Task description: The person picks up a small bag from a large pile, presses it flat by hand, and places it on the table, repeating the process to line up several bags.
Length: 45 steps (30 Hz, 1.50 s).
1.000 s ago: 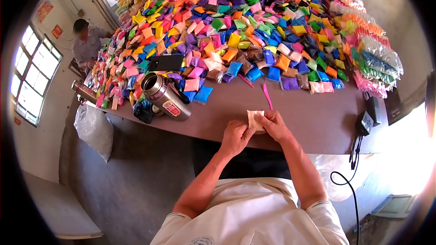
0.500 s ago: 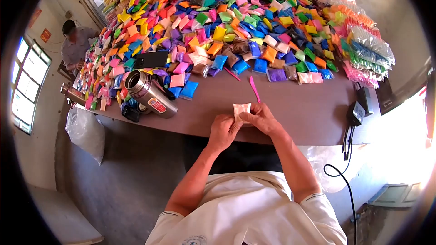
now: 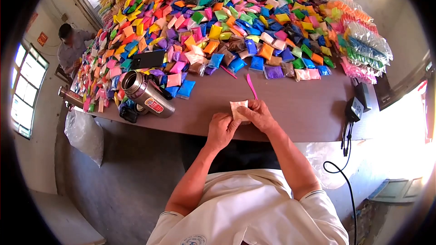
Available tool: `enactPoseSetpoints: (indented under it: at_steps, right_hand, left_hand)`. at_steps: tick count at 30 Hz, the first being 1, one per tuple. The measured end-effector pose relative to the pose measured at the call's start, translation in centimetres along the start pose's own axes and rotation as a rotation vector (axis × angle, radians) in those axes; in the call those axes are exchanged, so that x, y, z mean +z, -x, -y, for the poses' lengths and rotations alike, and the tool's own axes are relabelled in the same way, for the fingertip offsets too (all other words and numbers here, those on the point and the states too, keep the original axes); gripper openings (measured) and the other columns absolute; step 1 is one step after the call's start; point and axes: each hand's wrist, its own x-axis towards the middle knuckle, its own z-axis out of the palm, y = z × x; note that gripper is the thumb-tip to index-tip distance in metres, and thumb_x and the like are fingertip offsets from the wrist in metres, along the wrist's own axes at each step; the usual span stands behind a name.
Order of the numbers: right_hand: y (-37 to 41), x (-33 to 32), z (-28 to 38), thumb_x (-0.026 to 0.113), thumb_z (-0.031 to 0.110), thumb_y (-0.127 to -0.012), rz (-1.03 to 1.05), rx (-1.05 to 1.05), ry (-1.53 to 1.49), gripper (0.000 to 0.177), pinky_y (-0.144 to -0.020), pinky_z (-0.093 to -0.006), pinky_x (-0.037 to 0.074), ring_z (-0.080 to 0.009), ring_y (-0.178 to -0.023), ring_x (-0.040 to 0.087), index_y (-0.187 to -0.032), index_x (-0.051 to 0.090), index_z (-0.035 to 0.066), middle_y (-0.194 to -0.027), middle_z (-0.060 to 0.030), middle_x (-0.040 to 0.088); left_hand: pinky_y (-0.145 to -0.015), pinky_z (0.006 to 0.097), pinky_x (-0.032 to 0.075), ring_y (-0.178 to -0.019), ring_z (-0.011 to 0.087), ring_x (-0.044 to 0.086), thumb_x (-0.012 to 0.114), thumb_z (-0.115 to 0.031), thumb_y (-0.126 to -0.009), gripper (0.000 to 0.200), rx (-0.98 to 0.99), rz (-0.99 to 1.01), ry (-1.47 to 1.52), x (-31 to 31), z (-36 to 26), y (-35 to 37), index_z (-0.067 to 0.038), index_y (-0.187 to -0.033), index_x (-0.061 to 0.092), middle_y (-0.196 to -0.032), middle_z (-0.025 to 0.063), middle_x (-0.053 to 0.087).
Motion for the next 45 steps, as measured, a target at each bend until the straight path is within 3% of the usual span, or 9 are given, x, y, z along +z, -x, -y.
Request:
enactPoseSetpoints:
  at_steps: [9,13,19,24,31,37,40,44,45]
  right_hand:
    - [0.0,0.5,2.3,0.067,0.017,-0.094,0.074,0.133,-0.045,0.026,-0.075,-0.0276,0.052,-0.0101,-0.085,0.062,-0.112,0.063,-0.001,-0.103,-0.0037,0.067]
    - [-0.1,0.3,1.4,0.070,0.018,-0.092,0.065,0.114,-0.036,0.026,-0.076,-0.0264,0.051,-0.0081,-0.085,0.061,-0.109,0.063,0.000,-0.095,-0.0014,0.067]
    - [0.2,0.5,1.9,0.068,0.020,-0.095,0.027,0.048,-0.005,0.024,-0.071,-0.0275,0.051,-0.0090,-0.081,0.060,-0.106,0.066,0.000,-0.091,-0.0006,0.066]
    - [-0.1,0.1,2.8,0.067,0.024,-0.096,0.063,0.148,-0.001,0.026,-0.063,-0.0245,0.046,-0.0056,-0.075,0.057,-0.106,0.067,0.000,-0.088,0.0012,0.066]
    - [-0.1,0.3,1.3,0.067,0.022,-0.096,0.066,0.041,0.085,0.024,-0.064,-0.0247,0.047,-0.0057,-0.077,0.057,-0.104,0.067,0.000,-0.091,0.0010,0.067]
    - [0.2,0.4,1.7,0.064,0.020,-0.097,0.042,0.002,-0.076,0.021,-0.063,-0.0239,0.046,-0.0058,-0.075,0.057,-0.104,0.067,0.000,-0.090,0.0005,0.067]
    - [0.4,-0.1,1.9,0.063,0.021,-0.097,0.041,0.124,0.016,0.022,-0.061,-0.0231,0.045,-0.0056,-0.072,0.056,-0.104,0.067,0.000,-0.089,0.0006,0.066]
    - [-1.5,-0.2,1.5,0.062,0.020,-0.097,-0.141,0.126,0.020,0.021,-0.054,-0.0249,0.042,-0.0066,-0.067,0.055,-0.104,0.065,0.000,-0.080,0.0000,0.062]
    - [-2.3,-0.6,1.5,0.061,0.018,-0.097,-0.192,0.116,0.085,0.019,-0.052,-0.0255,0.042,-0.0070,-0.065,0.055,-0.104,0.064,0.000,-0.078,-0.0004,0.061]
  left_hand:
    - [-0.071,0.0437,0.045,-0.071,0.0351,0.057,0.060,-0.030,-0.096,0.037,-0.078,-0.035,0.025,0.0,-0.2,0.1,-0.002,-0.073,0.058,-0.069,0.0127,0.057]
    - [-0.073,0.0420,0.046,-0.074,0.0333,0.058,0.057,-0.032,-0.098,0.037,-0.054,0.029,0.004,-0.1,0.3,0.1,-0.002,-0.077,0.062,-0.073,0.0124,0.060]
    - [-0.072,0.0414,0.045,-0.074,0.0334,0.058,0.057,-0.030,-0.098,0.036,-0.064,-0.004,0.028,-0.1,0.1,0.2,-0.002,-0.076,0.062,-0.073,0.0124,0.060]
    - [-0.073,0.0418,0.046,-0.077,0.0342,0.058,0.057,-0.028,-0.098,0.034,-0.089,-0.036,0.055,-0.1,0.2,0.4,-0.002,-0.077,0.062,-0.075,0.0126,0.061]
    - [-0.074,0.0428,0.045,-0.075,0.0354,0.057,0.055,-0.031,-0.099,0.038,-0.040,0.008,0.055,0.0,0.3,0.2,-0.001,-0.077,0.061,-0.075,0.0128,0.061]
    - [-0.071,0.0434,0.045,-0.073,0.0353,0.057,0.055,-0.031,-0.099,0.039,-0.112,0.028,0.101,-0.3,0.1,0.1,-0.001,-0.075,0.060,-0.072,0.0137,0.059]
    - [-0.070,0.0434,0.045,-0.072,0.0354,0.057,0.055,-0.031,-0.099,0.040,-0.076,-0.008,0.089,-0.3,-0.2,0.0,-0.001,-0.074,0.059,-0.071,0.0142,0.059]
    - [-0.071,0.0431,0.046,-0.073,0.0354,0.058,0.057,-0.029,-0.098,0.037,-0.155,0.034,0.063,-0.2,0.6,0.5,-0.001,-0.074,0.060,-0.072,0.0143,0.060]
    - [-0.070,0.0438,0.045,-0.071,0.0362,0.056,0.059,-0.023,-0.096,0.033,-0.086,-0.001,0.042,0.0,0.6,0.4,-0.001,-0.071,0.058,-0.070,0.0146,0.058]
